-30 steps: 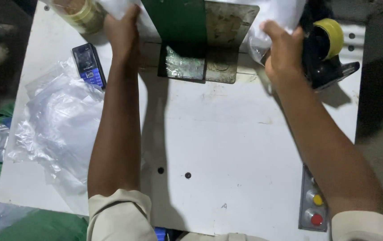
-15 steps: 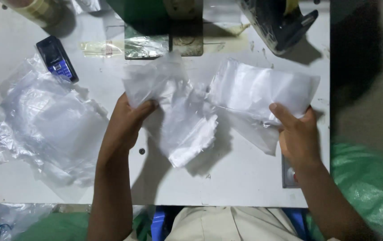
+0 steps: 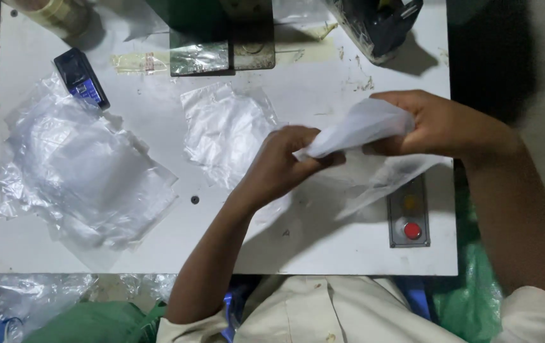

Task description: Folding and stacking small plastic bags on a workbench

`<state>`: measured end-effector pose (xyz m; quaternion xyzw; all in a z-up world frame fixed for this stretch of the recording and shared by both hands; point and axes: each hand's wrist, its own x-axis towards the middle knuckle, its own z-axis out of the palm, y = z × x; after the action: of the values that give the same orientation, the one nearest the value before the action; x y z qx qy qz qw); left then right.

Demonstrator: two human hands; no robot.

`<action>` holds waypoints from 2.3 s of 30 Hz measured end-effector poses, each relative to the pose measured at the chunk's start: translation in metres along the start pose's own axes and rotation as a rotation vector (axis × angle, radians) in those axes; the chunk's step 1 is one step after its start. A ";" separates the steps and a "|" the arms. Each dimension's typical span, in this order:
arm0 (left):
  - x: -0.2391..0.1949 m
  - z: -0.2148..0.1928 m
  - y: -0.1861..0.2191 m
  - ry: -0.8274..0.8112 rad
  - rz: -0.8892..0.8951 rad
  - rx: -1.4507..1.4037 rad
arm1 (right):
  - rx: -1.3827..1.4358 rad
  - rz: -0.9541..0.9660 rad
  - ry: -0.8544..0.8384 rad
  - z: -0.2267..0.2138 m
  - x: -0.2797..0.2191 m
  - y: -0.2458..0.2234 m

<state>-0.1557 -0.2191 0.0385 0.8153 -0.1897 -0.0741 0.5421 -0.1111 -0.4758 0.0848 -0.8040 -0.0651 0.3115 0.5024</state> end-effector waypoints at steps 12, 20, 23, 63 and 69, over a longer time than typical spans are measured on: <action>-0.010 -0.022 -0.006 0.236 -0.258 -0.237 | 0.361 0.023 0.224 0.006 -0.019 0.071; -0.014 -0.024 -0.026 0.361 -0.291 -0.676 | 0.585 -0.247 0.439 0.016 -0.028 0.087; -0.015 -0.031 -0.030 0.425 -0.282 -0.701 | 0.705 -0.344 0.746 0.043 -0.040 0.063; -0.189 0.059 0.018 0.639 -0.222 0.201 | -0.114 0.407 0.269 0.184 -0.092 0.058; -0.169 0.070 0.015 0.501 -0.493 -0.831 | 0.107 -0.214 0.219 0.210 -0.086 0.075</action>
<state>-0.3369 -0.2181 0.0102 0.5452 0.1872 -0.0714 0.8140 -0.3144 -0.3866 -0.0043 -0.7937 -0.0784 0.1698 0.5789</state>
